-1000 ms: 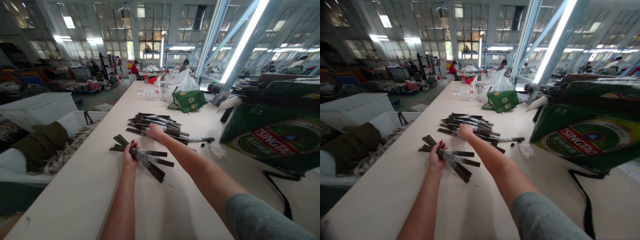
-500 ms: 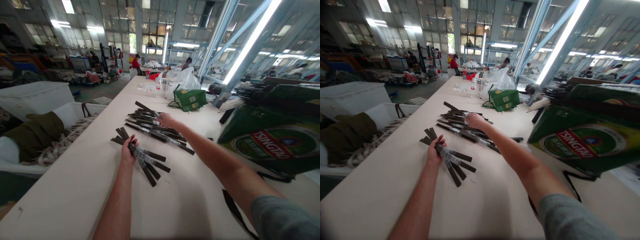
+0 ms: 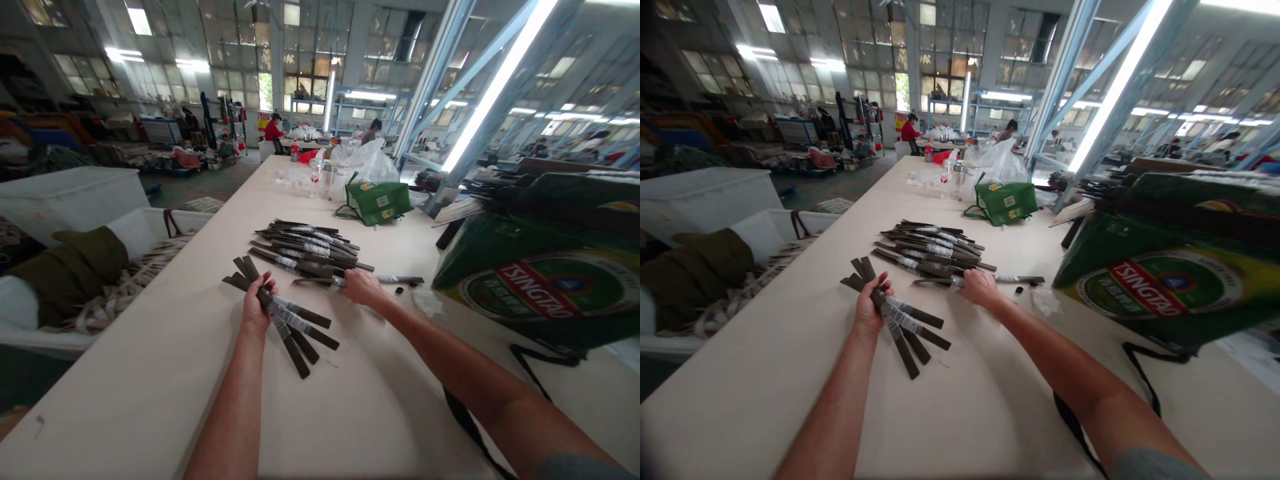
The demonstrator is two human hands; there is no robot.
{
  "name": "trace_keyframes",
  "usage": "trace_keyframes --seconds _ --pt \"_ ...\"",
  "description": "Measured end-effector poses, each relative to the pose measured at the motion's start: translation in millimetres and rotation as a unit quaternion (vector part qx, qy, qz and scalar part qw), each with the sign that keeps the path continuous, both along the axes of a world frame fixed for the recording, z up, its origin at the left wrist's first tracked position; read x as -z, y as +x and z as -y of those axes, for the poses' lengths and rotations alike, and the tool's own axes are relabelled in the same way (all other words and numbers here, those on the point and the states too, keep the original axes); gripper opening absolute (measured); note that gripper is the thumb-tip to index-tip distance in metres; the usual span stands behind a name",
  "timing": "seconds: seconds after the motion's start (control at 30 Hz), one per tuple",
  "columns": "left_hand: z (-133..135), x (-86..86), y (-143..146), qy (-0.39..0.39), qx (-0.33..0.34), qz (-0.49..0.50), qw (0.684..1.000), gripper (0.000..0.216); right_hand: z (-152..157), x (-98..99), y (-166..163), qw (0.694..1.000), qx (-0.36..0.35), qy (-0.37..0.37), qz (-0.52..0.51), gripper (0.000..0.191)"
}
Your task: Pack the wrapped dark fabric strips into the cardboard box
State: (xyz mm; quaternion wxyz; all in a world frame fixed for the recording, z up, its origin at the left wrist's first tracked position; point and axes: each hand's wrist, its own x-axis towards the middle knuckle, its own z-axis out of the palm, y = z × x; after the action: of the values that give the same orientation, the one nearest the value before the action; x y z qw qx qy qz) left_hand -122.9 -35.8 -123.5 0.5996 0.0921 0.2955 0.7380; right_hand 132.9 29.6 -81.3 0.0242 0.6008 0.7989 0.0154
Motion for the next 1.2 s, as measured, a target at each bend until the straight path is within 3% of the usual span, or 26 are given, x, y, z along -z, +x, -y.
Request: trace_keyframes --seconds 0.27,0.4,0.5,0.6,0.8,0.93,1.2 --pt "0.2 1.4 -0.5 0.004 0.007 0.022 1.0 0.026 11.1 -57.2 45.3 0.996 0.085 0.029 0.03 0.026" --pt "-1.7 0.3 0.1 0.003 0.002 0.025 1.0 0.023 -1.5 -74.8 16.8 0.997 0.056 0.039 -0.03 0.026" --pt "-2.5 -0.3 -0.2 -0.002 -0.006 0.027 1.0 0.022 -18.3 -65.9 -37.3 0.996 -0.018 0.03 -0.077 0.027" --pt "-1.9 -0.7 -2.1 -0.001 -0.012 0.028 1.0 0.022 -30.3 -40.9 -95.9 0.993 -0.072 0.007 -0.098 0.027" --pt "0.5 -0.8 -10.2 0.043 -0.006 0.065 0.997 0.022 -27.2 5.8 -169.2 0.989 -0.103 -0.006 -0.106 0.034" --pt "0.1 -0.3 -13.6 0.046 -0.012 0.085 0.995 0.02 -26.4 5.2 -178.7 0.99 -0.107 -0.028 -0.09 0.027" --pt "-0.2 -1.1 -10.9 0.044 -0.025 0.08 0.995 0.018 -40.8 0.7 -143.4 0.994 -0.083 0.016 -0.065 0.031"
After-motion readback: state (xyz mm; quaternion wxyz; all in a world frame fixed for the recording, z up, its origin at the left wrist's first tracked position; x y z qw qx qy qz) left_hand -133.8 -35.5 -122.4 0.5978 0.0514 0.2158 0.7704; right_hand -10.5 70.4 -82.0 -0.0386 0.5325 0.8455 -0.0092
